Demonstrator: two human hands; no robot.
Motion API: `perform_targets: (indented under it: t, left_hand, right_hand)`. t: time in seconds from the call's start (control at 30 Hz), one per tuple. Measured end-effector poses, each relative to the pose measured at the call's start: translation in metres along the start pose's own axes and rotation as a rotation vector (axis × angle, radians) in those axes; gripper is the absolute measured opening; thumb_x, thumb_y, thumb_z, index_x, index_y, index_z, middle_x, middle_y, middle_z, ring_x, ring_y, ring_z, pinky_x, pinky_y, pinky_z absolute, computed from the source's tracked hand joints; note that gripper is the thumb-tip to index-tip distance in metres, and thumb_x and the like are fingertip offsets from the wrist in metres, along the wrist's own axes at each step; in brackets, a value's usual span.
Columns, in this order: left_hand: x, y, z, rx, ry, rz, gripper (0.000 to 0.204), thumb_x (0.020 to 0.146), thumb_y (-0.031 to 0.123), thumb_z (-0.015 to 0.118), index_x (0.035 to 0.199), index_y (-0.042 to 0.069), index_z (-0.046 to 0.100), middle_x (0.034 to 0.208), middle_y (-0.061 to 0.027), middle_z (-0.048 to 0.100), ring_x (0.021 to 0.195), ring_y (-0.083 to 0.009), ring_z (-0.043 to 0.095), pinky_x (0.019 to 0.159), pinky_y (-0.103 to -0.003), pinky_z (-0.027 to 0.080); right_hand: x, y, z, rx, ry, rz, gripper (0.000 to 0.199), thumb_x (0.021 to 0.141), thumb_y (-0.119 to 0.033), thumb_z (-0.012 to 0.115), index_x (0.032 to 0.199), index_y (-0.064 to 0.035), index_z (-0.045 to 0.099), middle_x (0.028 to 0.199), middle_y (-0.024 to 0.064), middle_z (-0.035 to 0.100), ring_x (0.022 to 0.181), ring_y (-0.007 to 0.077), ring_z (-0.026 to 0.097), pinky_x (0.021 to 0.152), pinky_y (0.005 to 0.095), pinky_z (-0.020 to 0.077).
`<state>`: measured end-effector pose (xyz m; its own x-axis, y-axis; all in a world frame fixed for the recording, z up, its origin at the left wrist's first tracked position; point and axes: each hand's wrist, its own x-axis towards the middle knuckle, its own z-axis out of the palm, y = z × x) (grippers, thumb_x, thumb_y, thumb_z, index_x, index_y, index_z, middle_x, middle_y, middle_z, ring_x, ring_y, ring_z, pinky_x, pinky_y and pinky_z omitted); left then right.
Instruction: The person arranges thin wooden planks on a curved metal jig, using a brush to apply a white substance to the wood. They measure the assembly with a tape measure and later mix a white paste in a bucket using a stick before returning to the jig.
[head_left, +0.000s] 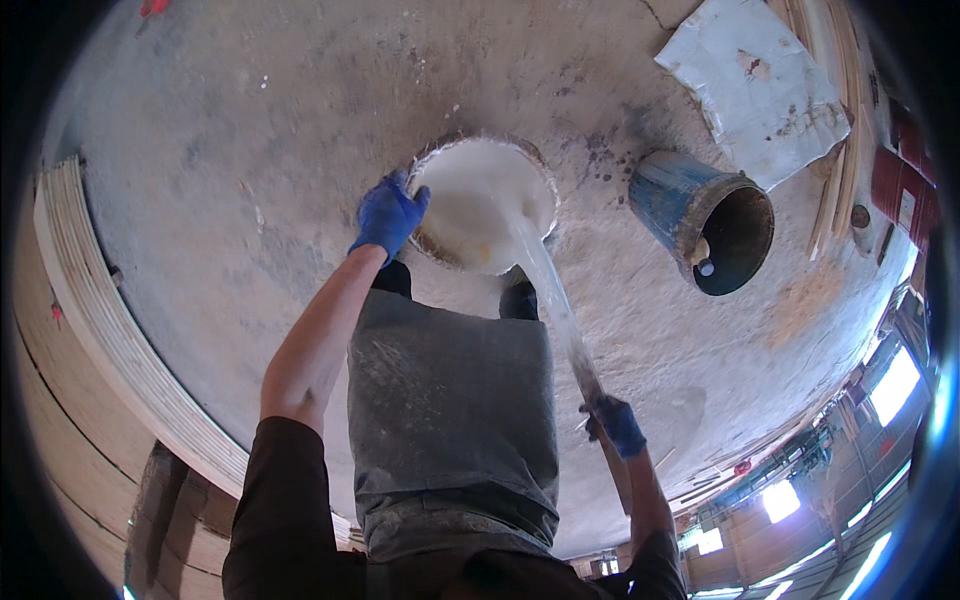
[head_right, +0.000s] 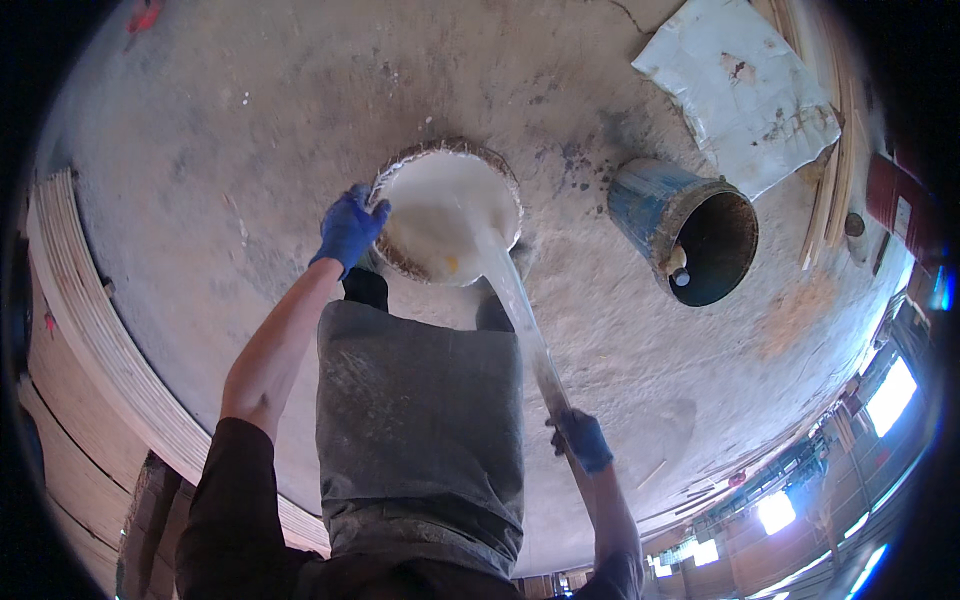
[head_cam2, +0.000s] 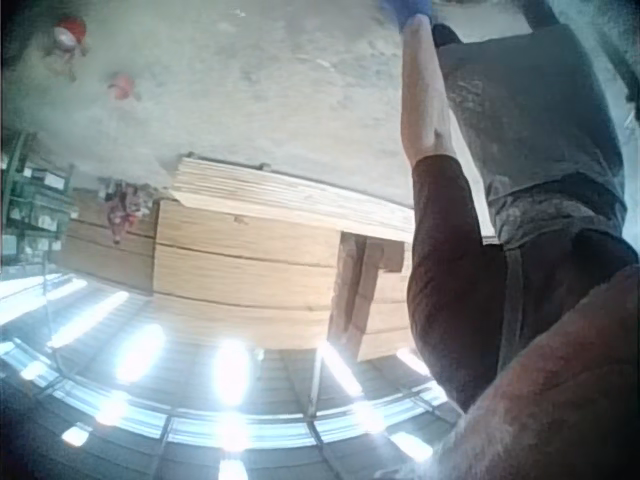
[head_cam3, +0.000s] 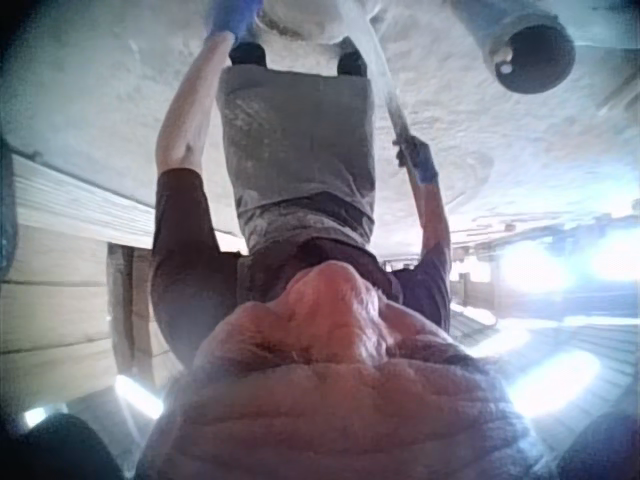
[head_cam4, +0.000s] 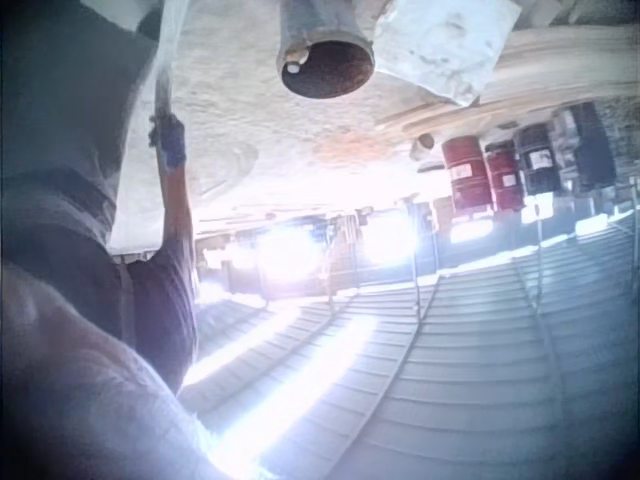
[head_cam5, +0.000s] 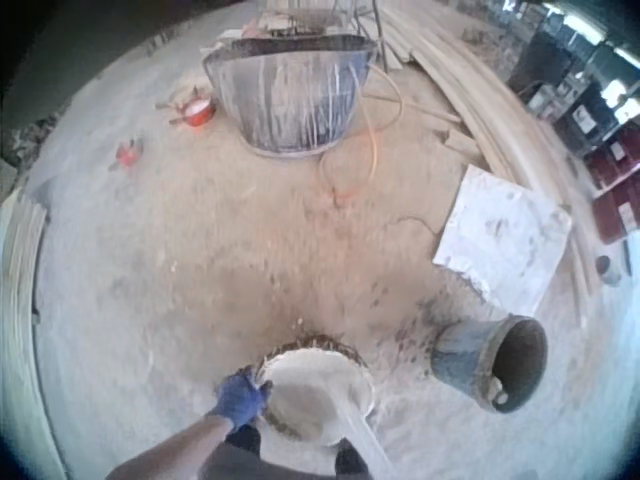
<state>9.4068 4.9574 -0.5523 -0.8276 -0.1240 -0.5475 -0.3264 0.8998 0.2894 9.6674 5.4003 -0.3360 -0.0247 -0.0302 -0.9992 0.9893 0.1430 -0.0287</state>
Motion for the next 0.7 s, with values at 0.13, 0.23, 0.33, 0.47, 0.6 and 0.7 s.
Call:
perform_targets:
  t: [0.13,0.23,0.33,0.47,0.6,0.7]
  left_hand:
    - [0.005,-0.001,0.0,0.02,-0.034,0.002,0.054,0.082,0.044,0.064,0.122,0.008,0.06,0.111,-0.021,0.066,0.101,-0.0389,0.064,0.088,-0.05,0.051]
    - [0.012,-0.029,0.019,0.075,0.33,0.051,0.049,0.083,0.043,0.064,0.118,0.008,0.062,0.112,-0.0212,0.066,0.102,-0.039,0.064,0.089,-0.05,0.05]
    - [0.02,-0.031,0.023,-0.023,0.055,0.017,0.037,0.084,0.039,0.063,0.105,0.008,0.064,0.106,-0.021,0.067,0.099,-0.0407,0.063,0.086,-0.051,0.051]
    - [0.015,-0.019,0.009,-0.023,0.024,0.121,0.03,0.086,0.035,0.062,0.096,0.008,0.063,0.101,-0.0205,0.067,0.096,-0.0416,0.063,0.082,-0.052,0.05]
    - [0.003,-0.026,0.015,0.021,0.136,0.071,0.03,0.086,0.036,0.063,0.096,0.007,0.063,0.099,-0.0207,0.067,0.093,-0.0408,0.064,0.079,-0.05,0.051]
    - [0.003,-0.039,0.009,-0.146,0.027,-0.012,0.029,0.085,0.034,0.065,0.098,0.008,0.064,0.1,-0.0211,0.067,0.092,-0.0419,0.064,0.079,-0.049,0.052]
  right_hand:
    - [-0.05,-0.03,0.023,-0.274,0.12,0.011,0.035,0.093,-0.036,0.065,0.104,-0.0027,0.066,0.066,0.0075,0.062,0.056,0.0143,0.062,0.049,0.0302,0.0515]
    - [0.013,-0.089,0.057,-0.943,0.402,-0.302,0.026,0.085,-0.029,0.062,0.098,-0.0058,0.062,0.08,0.0221,0.066,0.076,0.0422,0.067,0.07,0.0511,0.0524]
    - [0.114,-0.121,0.075,-1.037,0.495,-0.398,0.024,0.084,-0.016,0.055,0.105,-0.0041,0.055,0.099,0.0245,0.066,0.09,0.0431,0.065,0.078,0.054,0.0518]
    - [0.109,-0.076,0.059,-1.038,0.533,-0.247,0.027,0.082,-0.016,0.058,0.106,-0.0041,0.055,0.096,0.0232,0.068,0.089,0.0431,0.066,0.078,0.0514,0.053]
    - [0.019,-0.001,0.025,-1.068,0.485,-0.049,0.03,0.085,-0.024,0.059,0.109,-0.0064,0.056,0.092,0.0216,0.069,0.084,0.0423,0.067,0.077,0.0533,0.0523]
    - [-0.028,-0.024,0.048,-0.991,0.489,-0.096,0.034,0.087,-0.032,0.06,0.11,-0.0074,0.056,0.094,0.0219,0.068,0.086,0.0418,0.067,0.077,0.0531,0.0518]
